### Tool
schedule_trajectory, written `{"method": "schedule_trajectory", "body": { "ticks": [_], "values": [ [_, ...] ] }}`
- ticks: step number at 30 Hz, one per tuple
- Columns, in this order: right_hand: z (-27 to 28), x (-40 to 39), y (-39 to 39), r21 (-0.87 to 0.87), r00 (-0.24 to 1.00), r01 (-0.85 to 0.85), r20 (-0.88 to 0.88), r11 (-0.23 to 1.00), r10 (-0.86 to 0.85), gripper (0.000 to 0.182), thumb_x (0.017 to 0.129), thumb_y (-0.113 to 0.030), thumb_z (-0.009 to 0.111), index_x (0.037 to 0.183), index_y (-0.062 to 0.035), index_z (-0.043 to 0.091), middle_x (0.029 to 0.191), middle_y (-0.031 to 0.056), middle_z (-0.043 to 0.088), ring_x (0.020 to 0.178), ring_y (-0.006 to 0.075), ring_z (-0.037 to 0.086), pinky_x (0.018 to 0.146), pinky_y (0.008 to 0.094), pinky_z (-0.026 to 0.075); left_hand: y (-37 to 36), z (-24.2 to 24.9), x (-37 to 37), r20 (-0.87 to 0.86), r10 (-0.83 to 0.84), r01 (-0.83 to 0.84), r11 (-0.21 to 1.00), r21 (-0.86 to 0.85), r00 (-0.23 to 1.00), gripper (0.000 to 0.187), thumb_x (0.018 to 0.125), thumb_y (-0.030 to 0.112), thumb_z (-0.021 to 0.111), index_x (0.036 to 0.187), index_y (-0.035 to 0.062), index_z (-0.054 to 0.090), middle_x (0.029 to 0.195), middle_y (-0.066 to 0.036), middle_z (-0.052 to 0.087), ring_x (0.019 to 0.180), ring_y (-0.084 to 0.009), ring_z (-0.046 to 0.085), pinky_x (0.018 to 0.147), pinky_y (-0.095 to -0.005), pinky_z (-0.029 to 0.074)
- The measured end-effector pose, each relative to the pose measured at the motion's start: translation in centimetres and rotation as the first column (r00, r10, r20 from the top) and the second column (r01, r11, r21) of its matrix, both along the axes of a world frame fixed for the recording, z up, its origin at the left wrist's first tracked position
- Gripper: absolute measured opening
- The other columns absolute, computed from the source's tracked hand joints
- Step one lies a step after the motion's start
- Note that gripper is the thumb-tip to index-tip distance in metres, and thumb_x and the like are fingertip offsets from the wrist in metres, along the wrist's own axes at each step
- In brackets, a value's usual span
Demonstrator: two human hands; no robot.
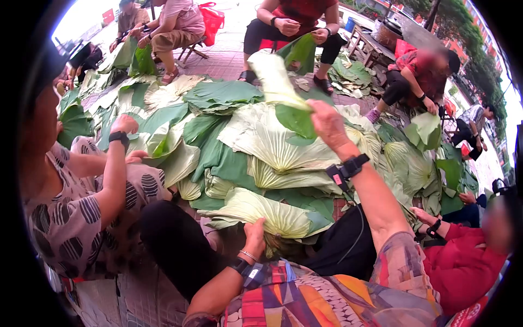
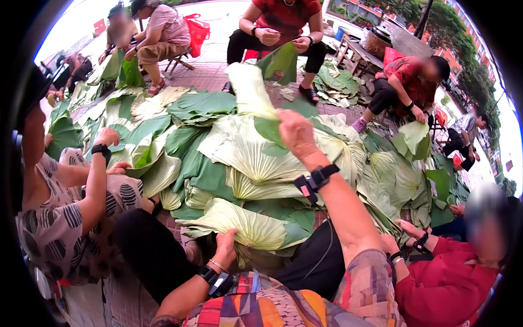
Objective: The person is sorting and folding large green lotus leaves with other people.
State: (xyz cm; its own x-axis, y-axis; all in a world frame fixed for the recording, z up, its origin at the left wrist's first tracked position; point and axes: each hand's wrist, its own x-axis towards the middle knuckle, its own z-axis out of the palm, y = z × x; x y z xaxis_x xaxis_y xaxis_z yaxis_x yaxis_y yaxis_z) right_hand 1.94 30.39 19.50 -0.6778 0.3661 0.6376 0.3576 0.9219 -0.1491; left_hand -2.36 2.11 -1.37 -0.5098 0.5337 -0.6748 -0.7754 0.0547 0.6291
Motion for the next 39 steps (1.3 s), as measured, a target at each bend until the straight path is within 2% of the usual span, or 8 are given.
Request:
{"method": "schedule_trajectory", "body": {
  "ticks": [2,6,10,15,20,28,34,39],
  "values": [
    [-3.9,-0.1,-0.3,-0.175,0.897,-0.132,0.397,0.976,0.192,0.038,0.069,-0.013,0.062,0.104,-0.0026,0.053,0.100,0.0171,0.055,0.094,0.0307,0.053,0.084,0.0361,0.043,0.0,1.0,0.2,-0.020,0.015,-0.015,0.999,0.049,1.000,0.029,0.074,0.006,0.059,0.100,-0.0037,0.051,0.092,-0.010,0.058,0.079,-0.0211,0.057,0.072,-0.0332,0.047],
    [-9.2,-0.1,-8.0,-0.682,0.634,-0.153,0.488,0.715,0.601,0.051,0.072,-0.034,0.065,0.109,-0.0011,0.051,0.102,0.0195,0.055,0.095,0.0346,0.053,0.082,0.0387,0.043,-0.1,2.0,0.4,0.005,0.040,-0.040,0.990,0.132,0.999,0.035,0.075,0.003,0.056,0.106,-0.0086,0.044,0.099,-0.015,0.054,0.081,-0.0256,0.058,0.073,-0.0375,0.049],
    [-10.4,0.9,-15.3,-0.700,0.351,-0.070,0.650,0.711,0.674,0.057,0.068,-0.050,0.063,0.094,-0.0001,0.057,0.088,0.0183,0.060,0.085,0.0348,0.057,0.071,0.0405,0.046,-0.3,0.1,-0.1,-0.041,-0.011,0.013,0.999,0.034,0.999,0.025,0.075,0.007,0.057,0.094,-0.0079,0.049,0.091,-0.013,0.056,0.076,-0.0227,0.058,0.063,-0.0345,0.048],
    [-11.9,3.0,-15.9,-0.639,0.372,-0.219,0.644,0.737,0.669,0.059,0.063,-0.046,0.069,0.098,-0.0013,0.055,0.090,0.0167,0.061,0.085,0.0328,0.057,0.071,0.0391,0.046,-0.1,0.7,0.3,-0.004,-0.008,0.008,0.997,0.071,1.000,0.021,0.077,0.009,0.055,0.089,-0.0086,0.052,0.086,-0.013,0.057,0.072,-0.0226,0.058,0.063,-0.0352,0.047],
    [-11.3,3.4,-15.7,-0.723,0.274,-0.135,0.630,0.678,0.726,0.056,0.061,-0.039,0.072,0.094,0.0009,0.051,0.085,0.0183,0.058,0.083,0.0355,0.056,0.068,0.0422,0.045,-0.1,-2.2,0.1,0.010,0.017,-0.017,0.997,0.078,1.000,0.022,0.078,0.008,0.056,0.092,-0.0080,0.051,0.087,-0.012,0.056,0.073,-0.0218,0.057,0.065,-0.0351,0.047],
    [-12.9,3.2,-14.6,-0.712,0.394,-0.199,0.571,0.673,0.720,0.030,0.071,-0.021,0.052,0.087,0.0045,0.048,0.071,0.0240,0.056,0.072,0.0406,0.055,0.064,0.0456,0.044,-0.3,-0.4,0.2,0.118,0.029,-0.045,0.990,0.132,0.993,0.024,0.081,0.014,0.058,0.097,-0.0031,0.052,0.088,-0.010,0.057,0.073,-0.0198,0.056,0.065,-0.0333,0.047],
    [-10.7,1.7,-10.2,-0.554,0.699,-0.147,0.528,0.820,0.482,0.018,0.072,-0.019,0.048,0.078,-0.0026,0.052,0.068,0.0190,0.056,0.068,0.0377,0.055,0.057,0.0442,0.043,-0.3,-0.4,0.7,-0.011,0.022,-0.020,0.991,0.133,1.000,0.027,0.079,0.014,0.062,0.099,-0.0024,0.053,0.090,-0.009,0.057,0.074,-0.0179,0.055,0.066,-0.0321,0.047],
    [-4.5,0.3,-4.9,-0.464,0.939,-0.163,0.198,0.871,0.282,0.019,0.078,-0.018,0.045,0.088,-0.0049,0.056,0.076,0.0185,0.060,0.073,0.0343,0.058,0.066,0.0411,0.046,-0.1,-1.0,0.8,-0.090,-0.013,0.012,1.000,-0.010,0.996,0.021,0.074,0.005,0.063,0.091,-0.0051,0.054,0.088,-0.010,0.058,0.073,-0.0181,0.055,0.066,-0.0316,0.046]
  ]
}}
